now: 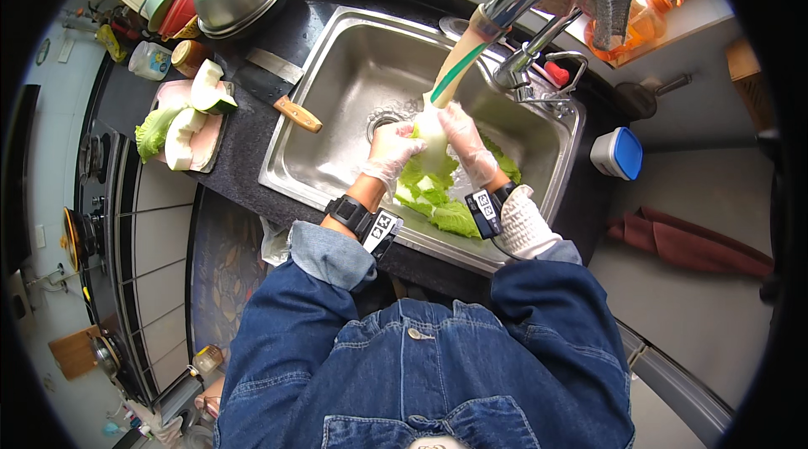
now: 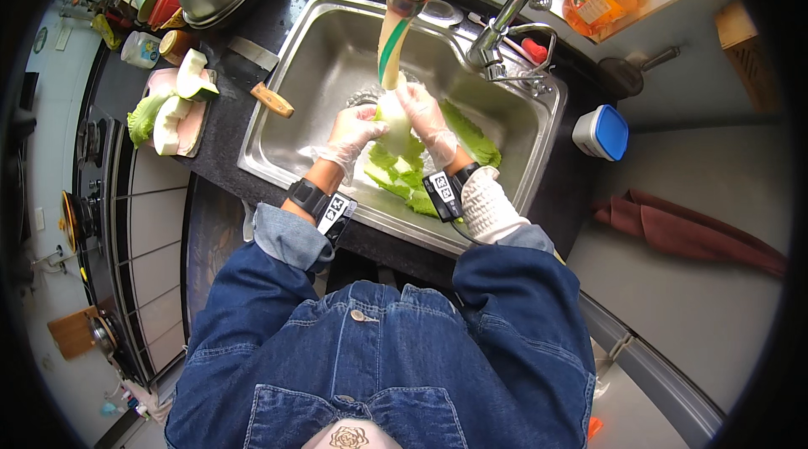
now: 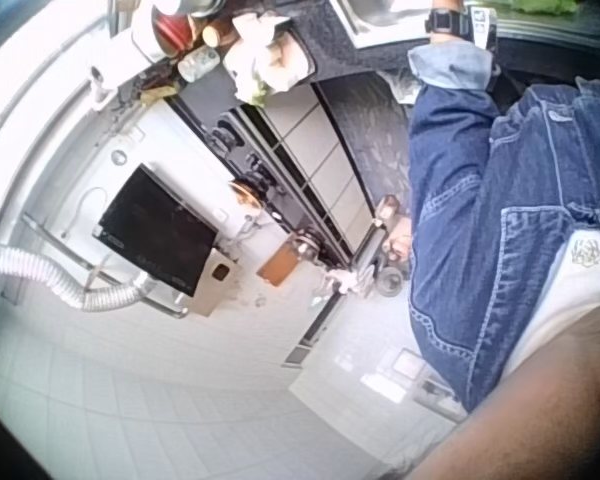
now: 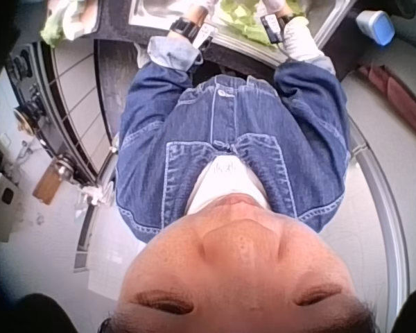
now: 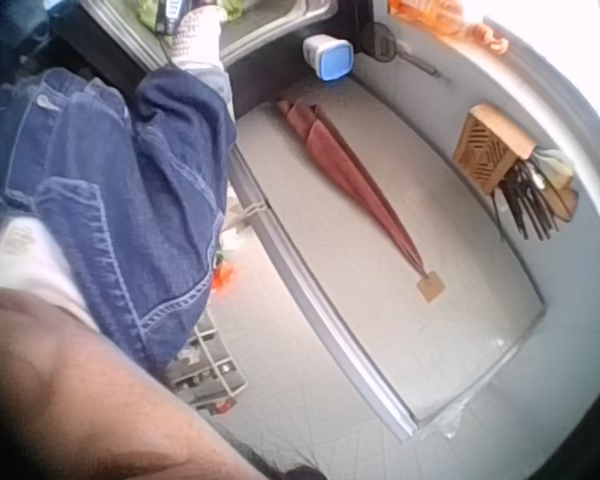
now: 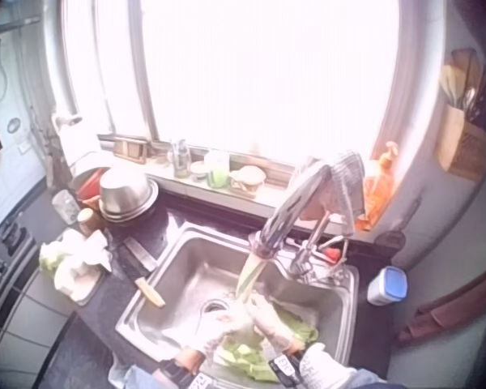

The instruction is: The person washes lettuce leaves under running water in a kitchen sink, rinsing each leaf individually and placing them in the sink. The person wears gloves and handles the leaves by hand without using any tools.

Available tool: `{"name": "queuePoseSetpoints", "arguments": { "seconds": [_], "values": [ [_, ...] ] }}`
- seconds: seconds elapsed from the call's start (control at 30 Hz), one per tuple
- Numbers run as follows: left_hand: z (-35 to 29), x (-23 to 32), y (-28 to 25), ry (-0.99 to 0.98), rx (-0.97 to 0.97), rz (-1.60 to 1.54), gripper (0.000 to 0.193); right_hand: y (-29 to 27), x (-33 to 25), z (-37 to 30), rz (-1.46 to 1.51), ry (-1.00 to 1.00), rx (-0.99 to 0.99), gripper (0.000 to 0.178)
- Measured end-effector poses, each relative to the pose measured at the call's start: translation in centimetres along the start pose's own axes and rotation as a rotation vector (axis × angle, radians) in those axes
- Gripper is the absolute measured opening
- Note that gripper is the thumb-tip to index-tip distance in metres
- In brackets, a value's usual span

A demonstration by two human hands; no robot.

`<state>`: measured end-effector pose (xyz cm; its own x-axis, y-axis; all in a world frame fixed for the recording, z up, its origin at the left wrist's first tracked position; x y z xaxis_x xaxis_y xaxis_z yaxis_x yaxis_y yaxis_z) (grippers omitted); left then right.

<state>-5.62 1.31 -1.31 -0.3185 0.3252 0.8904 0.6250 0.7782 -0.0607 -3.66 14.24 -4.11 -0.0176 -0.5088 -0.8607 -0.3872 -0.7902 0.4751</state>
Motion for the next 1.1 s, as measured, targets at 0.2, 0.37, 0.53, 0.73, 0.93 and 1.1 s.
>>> {"name": "queuePoseSetpoints", "arguments": {
  "seconds": [0.2,0.37,0.53,0.73,0.93,1.1],
  "values": [
    [0.0,0.4,0.4,0.022,-0.074,0.103,0.031,0.2,-2.0,0.1,-0.348,-0.062,0.050,0.018],
    [0.2,0.4,0.9,-0.028,-0.113,0.102,0.029,1.0,-3.4,-0.7,-0.522,-0.196,0.074,0.019],
    [0.0,1.7,0.7,0.149,-0.036,0.173,0.031,2.4,-5.1,-1.0,-0.687,-0.289,-0.158,0.020],
    [-0.4,2.1,1.3,0.175,-0.067,0.063,0.031,3.3,-9.1,-1.9,-0.987,-0.395,-0.227,0.016],
    [-0.4,1.7,1.8,0.072,-0.210,0.105,0.035,5.6,-11.0,-3.0,-1.219,-0.584,-0.488,0.015],
    [-0.6,2.1,2.4,0.086,-0.190,0.019,0.025,5.6,-10.7,-3.3,-1.119,-0.549,-0.553,0.013]
  ]
}}
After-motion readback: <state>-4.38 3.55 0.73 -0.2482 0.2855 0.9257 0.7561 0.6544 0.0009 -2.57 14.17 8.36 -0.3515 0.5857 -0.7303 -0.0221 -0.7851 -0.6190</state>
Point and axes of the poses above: each hand's wrist, its own z-axis towards the middle knuckle, its own y-axis out of the palm, x = y × z, the point moved 8 cm from there along z, towards the middle knuckle, and after that the axes turned 13 degrees about z, right-handed, at the moved point
